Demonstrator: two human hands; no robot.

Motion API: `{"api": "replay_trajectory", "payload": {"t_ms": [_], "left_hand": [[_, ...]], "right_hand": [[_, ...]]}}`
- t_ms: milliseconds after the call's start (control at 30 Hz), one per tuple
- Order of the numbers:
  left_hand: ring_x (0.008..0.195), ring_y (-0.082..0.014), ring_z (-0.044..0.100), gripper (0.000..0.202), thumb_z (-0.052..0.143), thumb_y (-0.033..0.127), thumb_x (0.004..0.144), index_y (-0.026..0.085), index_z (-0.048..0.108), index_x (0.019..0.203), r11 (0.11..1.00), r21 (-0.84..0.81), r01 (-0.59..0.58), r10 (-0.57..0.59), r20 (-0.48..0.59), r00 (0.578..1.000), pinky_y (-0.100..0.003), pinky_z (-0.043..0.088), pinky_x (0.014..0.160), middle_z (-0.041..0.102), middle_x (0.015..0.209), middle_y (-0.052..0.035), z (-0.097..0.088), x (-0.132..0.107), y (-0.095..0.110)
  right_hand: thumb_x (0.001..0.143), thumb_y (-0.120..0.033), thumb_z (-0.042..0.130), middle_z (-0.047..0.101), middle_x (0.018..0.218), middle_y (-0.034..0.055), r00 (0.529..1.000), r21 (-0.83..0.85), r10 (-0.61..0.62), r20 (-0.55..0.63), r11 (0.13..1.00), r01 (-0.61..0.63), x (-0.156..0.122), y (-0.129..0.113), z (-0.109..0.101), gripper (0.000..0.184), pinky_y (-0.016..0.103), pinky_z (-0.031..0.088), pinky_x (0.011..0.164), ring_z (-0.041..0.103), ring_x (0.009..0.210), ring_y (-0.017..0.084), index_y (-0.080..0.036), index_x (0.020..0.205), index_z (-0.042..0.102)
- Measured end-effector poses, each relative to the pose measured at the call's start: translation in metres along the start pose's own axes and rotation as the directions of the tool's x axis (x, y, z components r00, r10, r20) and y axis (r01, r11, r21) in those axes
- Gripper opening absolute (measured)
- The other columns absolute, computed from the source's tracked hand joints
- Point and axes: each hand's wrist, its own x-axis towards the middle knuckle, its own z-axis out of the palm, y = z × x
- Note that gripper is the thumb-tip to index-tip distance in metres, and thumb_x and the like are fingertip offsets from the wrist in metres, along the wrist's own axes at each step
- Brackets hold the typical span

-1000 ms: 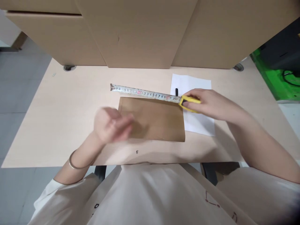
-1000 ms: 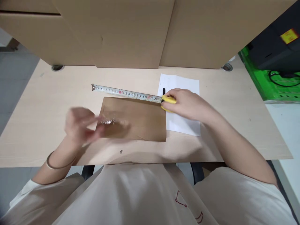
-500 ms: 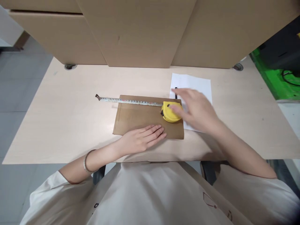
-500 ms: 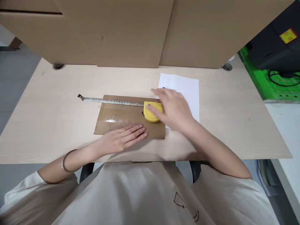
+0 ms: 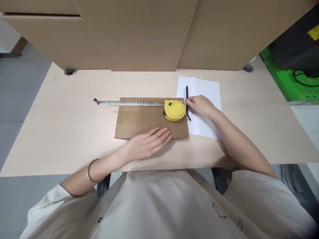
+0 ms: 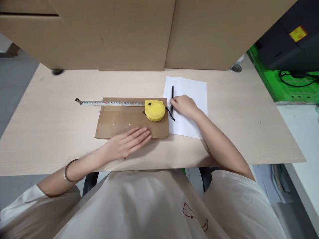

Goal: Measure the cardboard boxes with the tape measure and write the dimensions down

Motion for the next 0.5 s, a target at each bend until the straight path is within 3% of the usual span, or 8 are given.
{"api": "replay_trajectory", "payload": {"t_ms": [67,167,233,333,433,500], "left_hand": [[0.148,-0.0216,0.063,0.046,0.048,0.011,0.106,0.006,0.059,0.151,0.996,-0.020,-0.086,0.085,-0.033,0.996,-0.035,0.044,0.131,0.068,0.154,-0.0162,0.003,0.009,0.016],[0.146,-0.0201,0.064,0.042,0.049,0.021,0.109,0.011,0.066,0.146,0.983,-0.133,-0.128,0.119,-0.076,0.990,-0.030,0.045,0.129,0.069,0.154,-0.0120,0.021,0.035,0.047],[0.150,-0.0244,0.061,0.052,0.042,0.038,0.113,0.007,0.065,0.147,0.966,-0.230,-0.121,0.110,-0.061,0.992,-0.032,0.045,0.129,0.068,0.154,-0.0161,0.041,0.059,0.066],[0.161,-0.0336,0.047,0.074,0.040,0.057,0.110,0.001,0.055,0.156,0.942,-0.335,0.029,0.014,0.123,0.992,-0.043,0.038,0.135,0.052,0.167,-0.0249,0.074,0.095,0.085],[0.167,-0.0392,0.034,0.082,0.044,0.060,0.108,-0.003,0.048,0.160,0.878,-0.381,0.291,-0.212,0.235,0.949,-0.051,0.037,0.134,0.042,0.171,-0.0310,0.100,0.118,0.092],[0.168,-0.0432,0.030,0.087,0.046,0.063,0.106,-0.004,0.044,0.161,0.838,-0.411,0.359,-0.270,0.261,0.927,-0.056,0.037,0.133,0.039,0.171,-0.0343,0.109,0.123,0.094]], "right_hand": [[0.095,-0.041,0.049,0.063,0.068,0.0081,0.995,0.329,0.036,-0.094,0.944,-0.003,0.000,0.019,-0.005,0.035,0.032,0.039,0.063,0.057,0.065,0.020,-0.021,0.067,0.053],[0.079,-0.042,0.065,0.042,0.054,-0.0037,0.987,0.796,0.118,-0.109,0.605,0.016,-0.006,0.042,-0.006,0.025,0.028,0.026,0.049,0.033,0.046,0.011,-0.025,0.072,0.047],[0.067,-0.038,0.072,0.037,0.053,-0.0081,0.987,0.892,0.122,-0.100,0.450,0.035,-0.014,0.048,-0.002,0.034,0.025,0.018,0.045,0.025,0.042,0.008,-0.026,0.077,0.042],[0.064,-0.039,0.076,0.040,0.053,-0.0086,0.984,0.922,0.147,-0.103,0.386,0.038,-0.029,0.048,0.011,0.045,0.023,0.018,0.041,0.029,0.038,0.007,-0.026,0.077,0.035],[0.068,-0.051,0.074,0.058,0.059,-0.0015,0.984,0.951,0.176,-0.018,0.306,-0.038,-0.042,0.043,0.027,0.042,0.025,0.035,0.040,0.051,0.043,0.014,-0.026,0.079,0.042],[0.072,-0.061,0.071,0.064,0.063,0.0021,0.980,0.952,0.198,-0.011,0.301,-0.050,-0.047,0.040,0.037,0.043,0.029,0.048,0.045,0.060,0.048,0.017,-0.026,0.081,0.048]]}}
